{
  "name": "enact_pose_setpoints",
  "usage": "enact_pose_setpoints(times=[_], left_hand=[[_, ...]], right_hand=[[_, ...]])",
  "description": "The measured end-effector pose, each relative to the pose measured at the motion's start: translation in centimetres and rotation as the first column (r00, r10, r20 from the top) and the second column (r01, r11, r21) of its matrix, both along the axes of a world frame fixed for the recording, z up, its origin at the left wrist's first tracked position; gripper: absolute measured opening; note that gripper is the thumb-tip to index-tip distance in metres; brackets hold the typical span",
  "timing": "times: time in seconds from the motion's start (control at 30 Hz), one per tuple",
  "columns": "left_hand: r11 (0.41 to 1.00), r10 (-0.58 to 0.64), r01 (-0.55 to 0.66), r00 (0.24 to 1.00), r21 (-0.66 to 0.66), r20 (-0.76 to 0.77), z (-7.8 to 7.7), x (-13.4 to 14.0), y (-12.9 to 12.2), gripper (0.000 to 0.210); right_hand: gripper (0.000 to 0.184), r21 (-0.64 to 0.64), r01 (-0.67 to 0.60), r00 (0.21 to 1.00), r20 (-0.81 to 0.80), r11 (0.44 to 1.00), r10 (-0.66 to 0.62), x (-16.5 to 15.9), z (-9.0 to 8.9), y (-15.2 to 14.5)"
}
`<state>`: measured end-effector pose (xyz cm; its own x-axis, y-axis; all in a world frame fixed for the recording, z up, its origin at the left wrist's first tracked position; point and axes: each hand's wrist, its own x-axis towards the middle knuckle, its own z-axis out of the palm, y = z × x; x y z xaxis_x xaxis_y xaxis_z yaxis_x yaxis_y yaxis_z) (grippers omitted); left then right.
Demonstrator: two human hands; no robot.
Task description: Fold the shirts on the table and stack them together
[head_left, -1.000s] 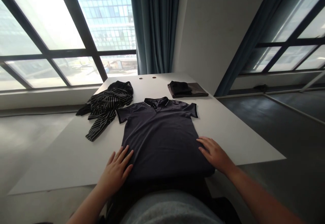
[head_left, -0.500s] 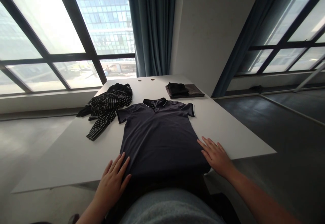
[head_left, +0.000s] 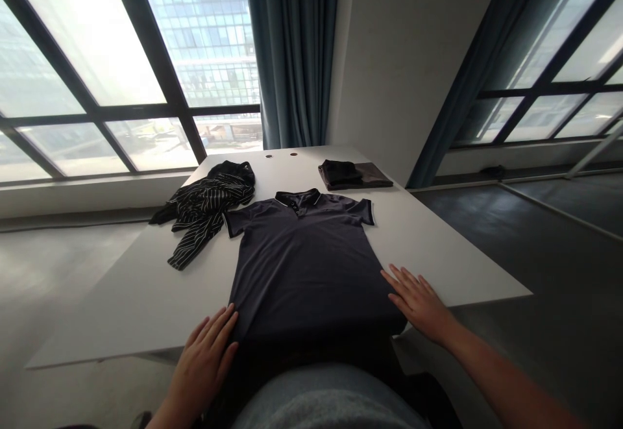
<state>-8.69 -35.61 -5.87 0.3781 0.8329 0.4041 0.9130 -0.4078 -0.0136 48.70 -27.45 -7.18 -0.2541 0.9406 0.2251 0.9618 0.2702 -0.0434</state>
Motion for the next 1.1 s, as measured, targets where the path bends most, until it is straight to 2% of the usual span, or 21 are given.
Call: enact_pose_setpoints(times=[0.17, 0.3, 0.37, 0.43, 0.53, 0.6, 0.73, 0.83, 0.93, 1.03, 1.1], left_hand=[[0.996, 0.052, -0.046, 0.996, -0.077, 0.074, 2.1, -0.2, 1.5, 0.041], [0.985, 0.118, -0.099, 0.985, -0.143, 0.126, 4.8, 1.1, 5.2, 0.04], [0.979, 0.119, -0.093, 0.983, -0.179, 0.137, 6.4, 2.7, 8.2, 0.041], [0.975, 0.075, -0.044, 0.988, -0.219, 0.137, 8.1, 4.9, 11.9, 0.039], [0.966, 0.013, 0.019, 0.992, -0.258, 0.123, 10.1, 9.1, 18.5, 0.038], [0.958, 0.017, 0.015, 0.994, -0.286, 0.109, 10.8, 11.9, 23.4, 0.038], [0.929, 0.09, -0.043, 0.99, -0.368, 0.112, 10.2, 15.9, 32.2, 0.035], [0.914, 0.11, -0.054, 0.987, -0.403, 0.117, 8.7, 17.0, 36.6, 0.032], [0.903, 0.134, -0.067, 0.982, -0.425, 0.131, 7.1, 17.1, 38.6, 0.029], [0.906, 0.145, -0.064, 0.976, -0.419, 0.164, 6.0, 16.8, 39.1, 0.027], [0.918, 0.137, -0.051, 0.971, -0.393, 0.195, 5.7, 16.8, 38.8, 0.026]], right_hand=[[0.055, -0.031, -0.006, 0.997, -0.076, 1.0, 0.003, 0.3, 0.7, 0.5], [0.045, 0.077, -0.066, 0.972, -0.218, 0.995, 0.082, -1.0, 3.5, 2.8], [0.038, 0.133, -0.101, 0.955, -0.264, 0.986, 0.134, -2.6, 5.5, 4.8], [0.032, 0.137, -0.156, 0.935, -0.301, 0.978, 0.191, -4.9, 7.5, 7.4], [0.028, 0.051, -0.268, 0.901, -0.339, 0.962, 0.269, -9.4, 9.5, 12.7], [0.024, -0.029, -0.28, 0.907, -0.336, 0.959, 0.255, -12.9, 10.2, 17.0], [0.025, -0.178, -0.203, 0.928, -0.347, 0.963, 0.131, -18.9, 10.5, 25.8], [0.024, -0.221, -0.163, 0.929, -0.362, 0.962, 0.074, -21.7, 9.7, 30.7], [0.021, -0.248, -0.171, 0.927, -0.368, 0.953, 0.071, -22.7, 8.2, 33.3], [0.02, -0.246, -0.2, 0.914, -0.395, 0.948, 0.09, -22.3, 6.6, 34.1], [0.025, -0.21, -0.257, 0.891, -0.429, 0.943, 0.147, -21.6, 5.9, 34.2]])
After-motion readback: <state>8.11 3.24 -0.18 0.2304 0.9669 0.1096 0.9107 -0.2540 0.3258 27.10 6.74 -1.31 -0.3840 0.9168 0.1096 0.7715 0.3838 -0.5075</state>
